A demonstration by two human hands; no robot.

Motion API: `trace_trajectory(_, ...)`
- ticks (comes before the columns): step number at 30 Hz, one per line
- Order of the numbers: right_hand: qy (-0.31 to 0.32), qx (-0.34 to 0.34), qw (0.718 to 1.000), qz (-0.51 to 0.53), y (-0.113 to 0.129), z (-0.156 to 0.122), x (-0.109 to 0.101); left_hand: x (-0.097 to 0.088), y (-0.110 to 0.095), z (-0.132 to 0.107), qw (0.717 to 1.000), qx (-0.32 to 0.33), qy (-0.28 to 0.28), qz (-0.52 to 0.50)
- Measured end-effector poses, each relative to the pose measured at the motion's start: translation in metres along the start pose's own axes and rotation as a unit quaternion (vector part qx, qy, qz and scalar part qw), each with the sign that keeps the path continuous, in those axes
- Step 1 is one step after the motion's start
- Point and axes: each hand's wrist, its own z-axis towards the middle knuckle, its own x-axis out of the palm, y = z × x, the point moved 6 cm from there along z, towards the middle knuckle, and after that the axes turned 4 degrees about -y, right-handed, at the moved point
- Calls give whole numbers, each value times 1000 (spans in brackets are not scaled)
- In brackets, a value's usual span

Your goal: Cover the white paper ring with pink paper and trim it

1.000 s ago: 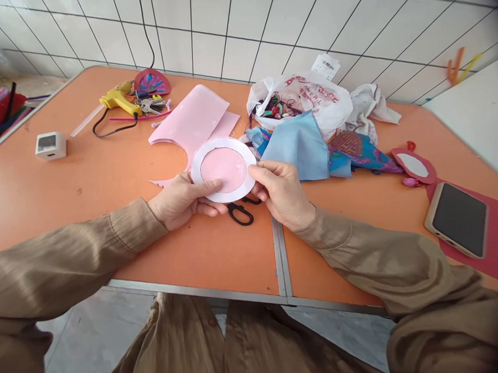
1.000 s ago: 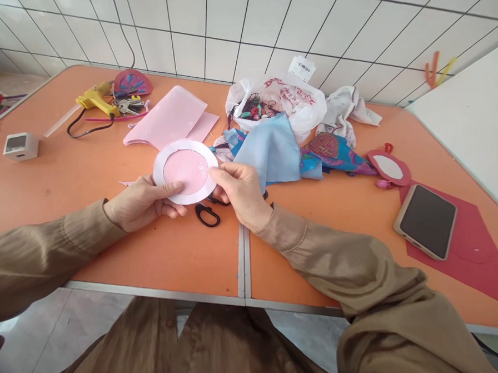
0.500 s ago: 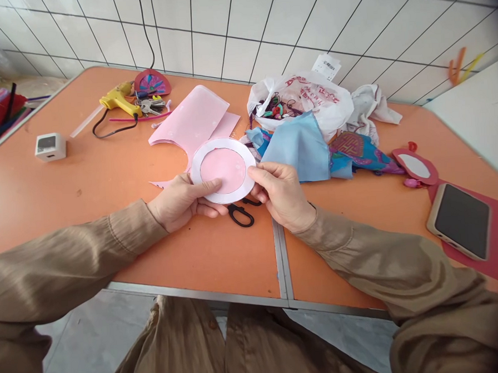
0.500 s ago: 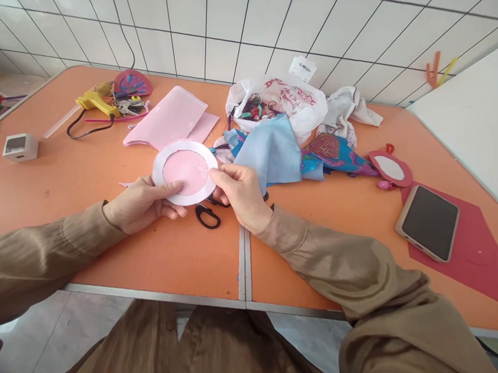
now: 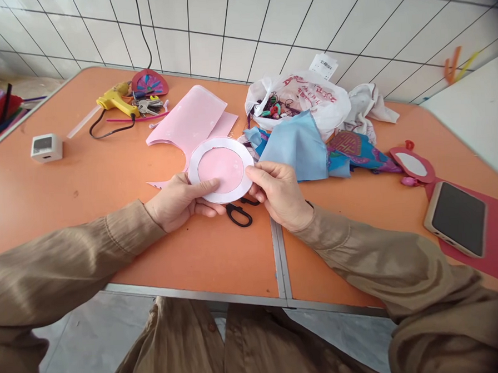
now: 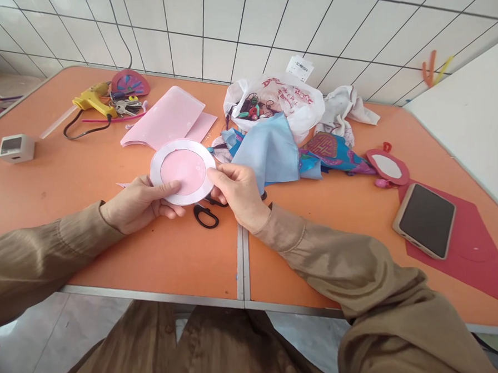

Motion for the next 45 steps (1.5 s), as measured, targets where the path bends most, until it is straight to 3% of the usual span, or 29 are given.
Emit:
trace_trajectory(21, 19, -39, 999, -25, 0, 1, 0, -1, -1, 0, 1000, 12, 11, 22)
trace_trajectory(45, -25, 16, 999, 22, -7, 4, -7, -4, 3, 4, 999, 4, 31, -8)
